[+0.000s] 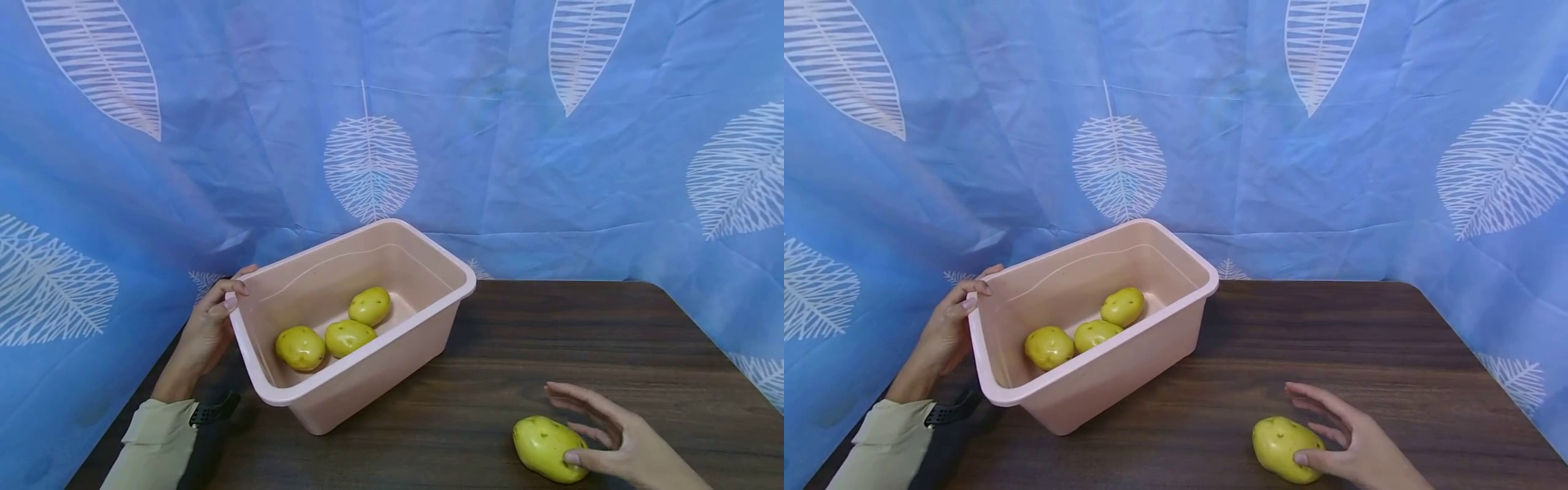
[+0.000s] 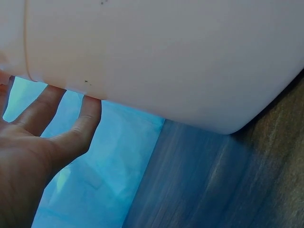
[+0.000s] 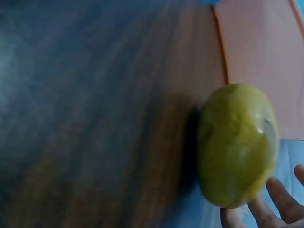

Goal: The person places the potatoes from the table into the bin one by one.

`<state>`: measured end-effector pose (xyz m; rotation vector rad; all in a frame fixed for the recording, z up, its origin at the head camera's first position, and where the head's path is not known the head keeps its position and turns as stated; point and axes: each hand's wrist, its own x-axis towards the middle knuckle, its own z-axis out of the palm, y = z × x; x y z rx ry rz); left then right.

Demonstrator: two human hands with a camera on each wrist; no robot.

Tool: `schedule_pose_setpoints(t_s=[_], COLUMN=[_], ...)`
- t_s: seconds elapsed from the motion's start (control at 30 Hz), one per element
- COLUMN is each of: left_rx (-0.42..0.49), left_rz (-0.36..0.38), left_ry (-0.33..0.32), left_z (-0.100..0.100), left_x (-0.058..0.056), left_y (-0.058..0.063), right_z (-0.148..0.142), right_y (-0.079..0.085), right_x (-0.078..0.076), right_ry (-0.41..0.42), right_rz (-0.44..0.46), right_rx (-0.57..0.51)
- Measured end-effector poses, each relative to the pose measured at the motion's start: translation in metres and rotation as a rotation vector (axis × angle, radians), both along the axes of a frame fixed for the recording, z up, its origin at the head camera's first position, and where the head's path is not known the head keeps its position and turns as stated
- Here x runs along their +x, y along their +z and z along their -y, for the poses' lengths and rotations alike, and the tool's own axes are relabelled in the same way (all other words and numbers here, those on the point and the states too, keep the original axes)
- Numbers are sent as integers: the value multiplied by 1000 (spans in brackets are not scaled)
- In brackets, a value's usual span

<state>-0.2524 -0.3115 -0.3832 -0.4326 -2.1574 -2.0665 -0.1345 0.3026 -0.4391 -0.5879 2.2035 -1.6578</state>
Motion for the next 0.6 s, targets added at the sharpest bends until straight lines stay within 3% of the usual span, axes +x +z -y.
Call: schedule_pose_setpoints(t_s=[0.13,0.3,0.53,0.6], left_rx=[1,-4,-5,-9], left_rz=[-1,3,-2,-5], left_ry=[-5,-6,-15,-17], left_z=[1,0,1,2], left_x=[0,1,2,2], left_y=[0,2,3,2], right_z=[-1,2,11,13], right_y=[-8,-14,-20,-21], right_x=[-1,-1,0,0], right_ry=[-9,47,-8,-8], right_rz=[60,83,-48,-67], right_rx=[46,35,277,301])
